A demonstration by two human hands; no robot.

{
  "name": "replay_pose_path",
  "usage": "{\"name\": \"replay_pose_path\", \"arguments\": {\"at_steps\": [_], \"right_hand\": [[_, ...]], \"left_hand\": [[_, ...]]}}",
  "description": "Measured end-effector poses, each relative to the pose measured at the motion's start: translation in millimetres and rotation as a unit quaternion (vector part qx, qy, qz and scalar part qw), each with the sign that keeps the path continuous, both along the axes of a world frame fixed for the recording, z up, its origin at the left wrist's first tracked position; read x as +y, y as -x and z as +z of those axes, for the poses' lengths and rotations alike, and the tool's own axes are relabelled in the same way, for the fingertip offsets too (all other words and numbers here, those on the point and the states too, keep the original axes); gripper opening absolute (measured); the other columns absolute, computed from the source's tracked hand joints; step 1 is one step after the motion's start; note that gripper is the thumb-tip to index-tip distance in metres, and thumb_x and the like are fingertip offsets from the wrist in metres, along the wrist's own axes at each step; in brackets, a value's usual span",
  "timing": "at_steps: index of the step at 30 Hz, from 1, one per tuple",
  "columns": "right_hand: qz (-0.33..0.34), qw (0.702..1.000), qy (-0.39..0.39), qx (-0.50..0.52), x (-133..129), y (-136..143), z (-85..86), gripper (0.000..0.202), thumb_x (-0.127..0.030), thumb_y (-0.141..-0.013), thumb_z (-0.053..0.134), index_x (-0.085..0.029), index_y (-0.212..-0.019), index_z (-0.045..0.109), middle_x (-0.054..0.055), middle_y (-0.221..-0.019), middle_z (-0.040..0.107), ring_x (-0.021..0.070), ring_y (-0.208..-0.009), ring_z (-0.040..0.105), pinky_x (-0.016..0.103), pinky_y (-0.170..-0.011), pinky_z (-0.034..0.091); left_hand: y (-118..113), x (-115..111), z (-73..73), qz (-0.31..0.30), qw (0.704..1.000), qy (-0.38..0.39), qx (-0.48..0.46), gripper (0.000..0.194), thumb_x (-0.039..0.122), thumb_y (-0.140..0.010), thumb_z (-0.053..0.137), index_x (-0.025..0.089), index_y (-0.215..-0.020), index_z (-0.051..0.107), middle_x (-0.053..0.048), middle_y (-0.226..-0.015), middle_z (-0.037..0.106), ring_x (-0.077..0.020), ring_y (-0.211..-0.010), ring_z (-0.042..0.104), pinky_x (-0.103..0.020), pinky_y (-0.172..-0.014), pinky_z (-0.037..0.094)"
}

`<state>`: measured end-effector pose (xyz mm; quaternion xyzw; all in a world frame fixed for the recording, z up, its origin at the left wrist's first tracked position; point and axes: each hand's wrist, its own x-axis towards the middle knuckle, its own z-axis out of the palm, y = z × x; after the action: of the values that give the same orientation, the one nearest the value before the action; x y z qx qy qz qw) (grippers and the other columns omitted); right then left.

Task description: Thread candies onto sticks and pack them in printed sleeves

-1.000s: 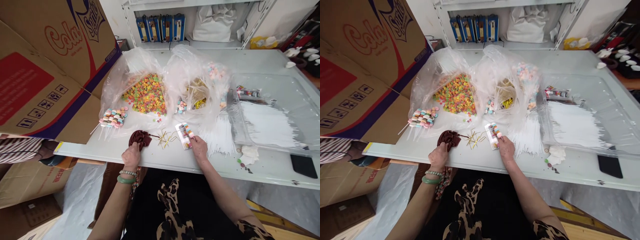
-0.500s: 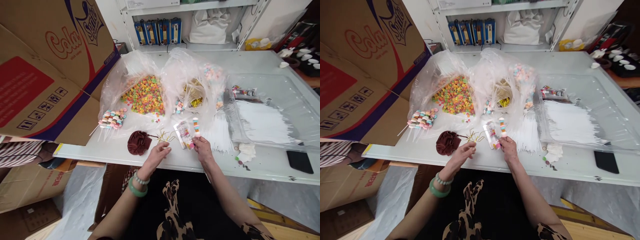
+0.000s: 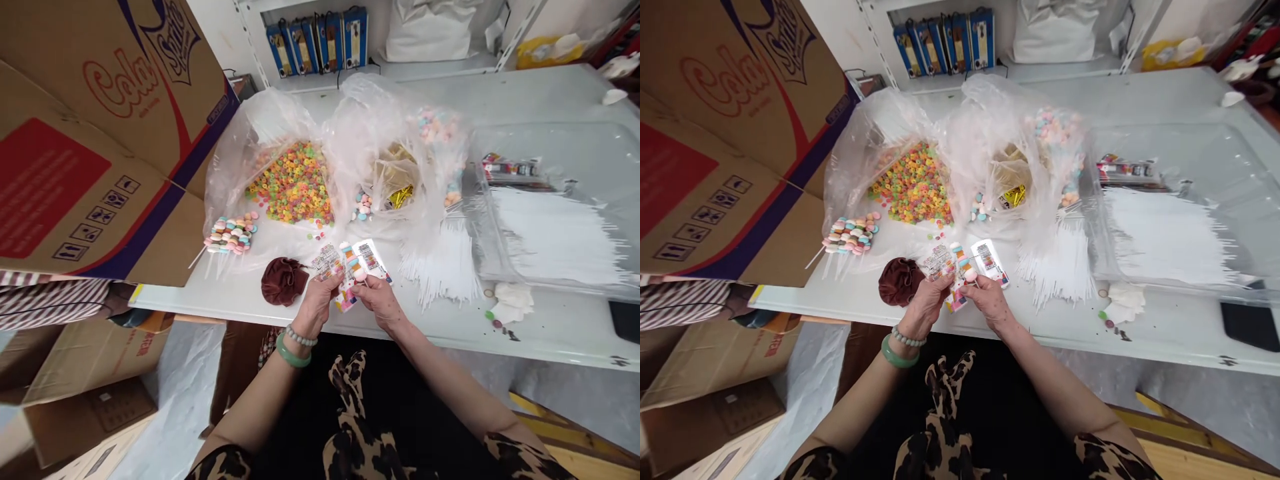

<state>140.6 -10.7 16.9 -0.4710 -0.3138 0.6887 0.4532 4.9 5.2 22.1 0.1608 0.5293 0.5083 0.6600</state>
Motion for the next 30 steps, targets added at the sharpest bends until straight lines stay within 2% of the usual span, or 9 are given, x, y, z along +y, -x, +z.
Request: {"name": "replay_pose_path", "arguments": {"at_steps": [5, 8, 12, 15, 18, 20, 21, 24, 30], "right_hand": [[-0.076, 0.997, 0.004, -0.012, 10.1, 5.9, -13.3, 0.025, -0.032, -0.055, 0.077, -0.018, -0.074, 0.070, -0.001, -0.069, 0.065, 0.0157, -0.068, 0.057, 0.028, -0.064, 0.043], [-0.096, 0.983, 0.037, -0.150, 25.5, -18.8, -24.0, 0.018, -0.032, -0.055, 0.073, -0.019, -0.065, 0.066, -0.002, -0.062, 0.061, 0.0154, -0.062, 0.053, 0.027, -0.059, 0.039], [-0.071, 0.892, 0.060, -0.443, 40.9, -62.6, -26.2, 0.014, -0.034, -0.062, 0.069, -0.022, -0.068, 0.068, -0.001, -0.060, 0.058, 0.0162, -0.061, 0.049, 0.027, -0.056, 0.030], [-0.117, 0.857, 0.038, -0.500, 36.6, -74.1, -18.8, 0.026, -0.040, -0.066, 0.068, -0.024, -0.086, 0.072, -0.001, -0.065, 0.059, 0.0164, -0.063, 0.048, 0.027, -0.057, 0.029], [-0.176, 0.912, -0.005, -0.370, 20.7, -56.6, -7.8, 0.028, -0.044, -0.069, 0.066, -0.021, -0.084, 0.070, -0.002, -0.060, 0.054, 0.0133, -0.057, 0.043, 0.026, -0.053, 0.028], [-0.149, 0.968, 0.007, -0.200, 10.3, -33.2, -0.6, 0.032, -0.047, -0.065, 0.070, -0.018, -0.079, 0.068, -0.004, -0.055, 0.049, 0.0094, -0.048, 0.034, 0.026, -0.047, 0.023], [-0.100, 0.987, 0.033, -0.122, 6.5, -20.5, 2.3, 0.035, -0.046, -0.061, 0.074, -0.017, -0.078, 0.068, -0.005, -0.053, 0.046, 0.0075, -0.045, 0.028, 0.025, -0.044, 0.020], [-0.018, 0.999, 0.045, -0.016, 1.9, 10.3, 6.3, 0.038, -0.038, -0.054, 0.082, -0.017, -0.082, 0.069, -0.006, -0.052, 0.046, 0.0053, -0.043, 0.028, 0.024, -0.043, 0.018], [-0.005, 0.994, 0.084, 0.062, 3.5, 22.6, -1.0, 0.040, -0.032, -0.052, 0.083, -0.018, -0.081, 0.061, -0.009, -0.052, 0.048, 0.0006, -0.037, 0.017, 0.021, -0.038, 0.007]], "left_hand": [[4.4, 4.6, 2.7, 0.000, 1.000, -0.006, -0.026, 0.035, 0.025, -0.058, 0.087, 0.012, -0.085, 0.071, -0.007, -0.082, 0.074, -0.0159, -0.066, 0.066, -0.029, -0.066, 0.054], [18.5, 9.1, 2.0, -0.021, 0.997, 0.051, -0.058, 0.018, 0.020, -0.067, 0.081, 0.012, -0.078, 0.068, -0.004, -0.072, 0.070, -0.0134, -0.063, 0.064, -0.027, -0.065, 0.055], [37.8, 9.8, -1.2, -0.066, 0.987, 0.120, -0.085, 0.013, 0.010, -0.071, 0.075, 0.012, -0.080, 0.067, -0.003, -0.072, 0.068, -0.0143, -0.064, 0.064, -0.029, -0.062, 0.056], [40.9, 6.5, -5.0, -0.046, 0.990, 0.120, -0.055, 0.015, 0.011, -0.068, 0.077, 0.012, -0.078, 0.067, -0.004, -0.073, 0.068, -0.0141, -0.065, 0.063, -0.027, -0.059, 0.053], [34.1, 4.6, -8.4, -0.009, 0.996, 0.085, -0.023, 0.021, 0.013, -0.060, 0.083, 0.012, -0.071, 0.065, -0.003, -0.067, 0.066, -0.0116, -0.059, 0.060, -0.023, -0.055, 0.048], [26.6, 3.8, -8.6, 0.008, 0.998, 0.051, -0.021, 0.025, 0.015, -0.055, 0.086, 0.012, -0.067, 0.064, -0.001, -0.061, 0.064, -0.0094, -0.055, 0.057, -0.021, -0.053, 0.045], [22.7, 3.2, -7.7, 0.013, 0.999, 0.036, -0.025, 0.027, 0.017, -0.054, 0.086, 0.012, -0.067, 0.064, 0.000, -0.060, 0.063, -0.0086, -0.054, 0.055, -0.021, -0.052, 0.043], [14.0, -0.6, -2.1, 0.015, 0.999, 0.002, -0.045, 0.029, 0.023, -0.053, 0.088, 0.013, -0.069, 0.065, 0.001, -0.062, 0.062, -0.0065, -0.053, 0.052, -0.019, -0.049, 0.037], [18.2, -10.9, 8.6, -0.017, 0.998, -0.021, -0.061, 0.035, 0.038, -0.061, 0.084, 0.015, -0.081, 0.068, 0.003, -0.062, 0.057, -0.0069, -0.055, 0.051, -0.020, -0.051, 0.037]]}}
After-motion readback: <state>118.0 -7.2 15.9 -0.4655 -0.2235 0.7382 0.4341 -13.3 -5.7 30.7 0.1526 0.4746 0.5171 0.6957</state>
